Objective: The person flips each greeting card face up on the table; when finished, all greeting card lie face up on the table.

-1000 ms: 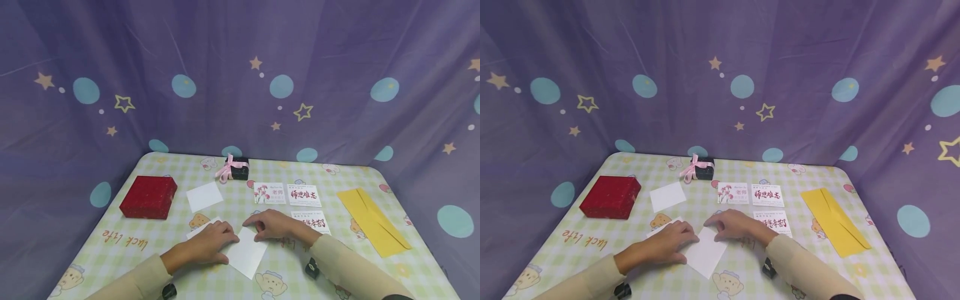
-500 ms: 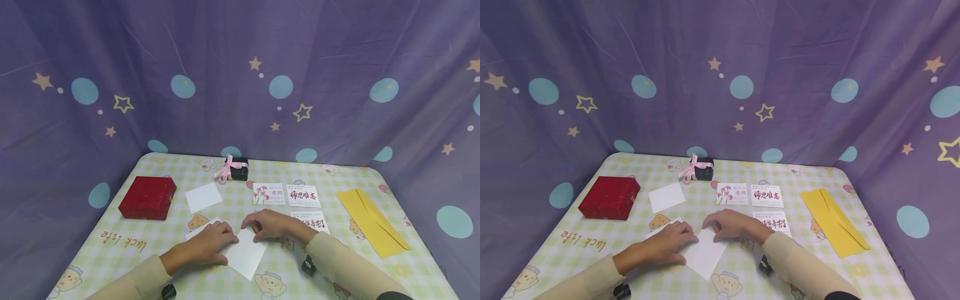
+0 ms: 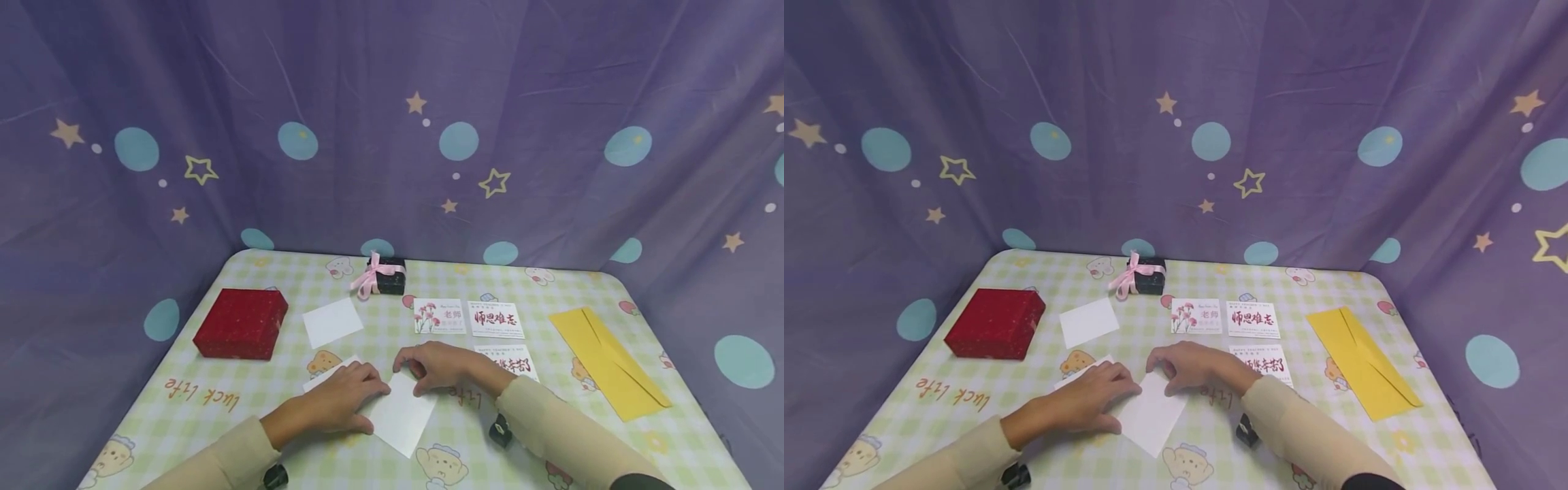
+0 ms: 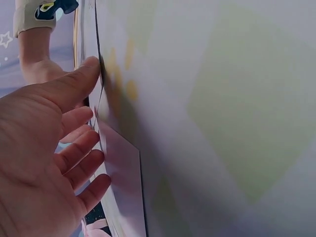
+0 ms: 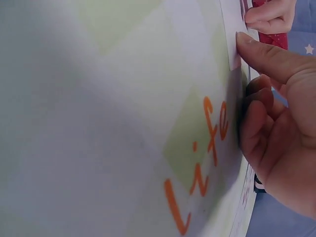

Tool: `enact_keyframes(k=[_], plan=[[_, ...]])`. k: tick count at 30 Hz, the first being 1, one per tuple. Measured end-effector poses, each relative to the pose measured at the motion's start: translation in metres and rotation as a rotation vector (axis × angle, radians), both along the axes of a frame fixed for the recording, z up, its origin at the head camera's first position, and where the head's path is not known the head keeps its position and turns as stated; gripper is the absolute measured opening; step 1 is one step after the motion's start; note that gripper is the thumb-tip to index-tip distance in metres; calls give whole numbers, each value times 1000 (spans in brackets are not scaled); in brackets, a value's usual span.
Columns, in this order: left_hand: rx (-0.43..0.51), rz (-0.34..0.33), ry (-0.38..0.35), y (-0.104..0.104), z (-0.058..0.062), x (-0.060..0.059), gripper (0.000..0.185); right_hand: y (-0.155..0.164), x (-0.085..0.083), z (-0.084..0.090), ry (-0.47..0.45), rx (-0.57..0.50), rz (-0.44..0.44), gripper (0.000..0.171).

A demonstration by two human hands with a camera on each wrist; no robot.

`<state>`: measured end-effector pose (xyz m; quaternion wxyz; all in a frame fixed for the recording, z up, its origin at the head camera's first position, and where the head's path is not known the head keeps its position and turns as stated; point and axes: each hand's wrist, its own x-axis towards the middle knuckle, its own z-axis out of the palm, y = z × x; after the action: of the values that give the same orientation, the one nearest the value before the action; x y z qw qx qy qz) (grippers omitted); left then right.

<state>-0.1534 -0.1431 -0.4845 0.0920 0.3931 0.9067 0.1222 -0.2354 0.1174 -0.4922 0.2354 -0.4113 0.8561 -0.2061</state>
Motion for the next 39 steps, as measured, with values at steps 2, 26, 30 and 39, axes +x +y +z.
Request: enact_keyframes(k=[2,26,30,39], plan=[[3,8,-10,0,0,0,62,0,0,1,-7,2,-1,52],[113,84,-38,2,4,0,66,21,6,-5,0,-232,-113,27],[187,100,-119,2,10,-2,65,29,8,2,33,-367,-156,22],[310,98,-159,3,26,-12,54,39,10,15,-6,-586,-237,14]])
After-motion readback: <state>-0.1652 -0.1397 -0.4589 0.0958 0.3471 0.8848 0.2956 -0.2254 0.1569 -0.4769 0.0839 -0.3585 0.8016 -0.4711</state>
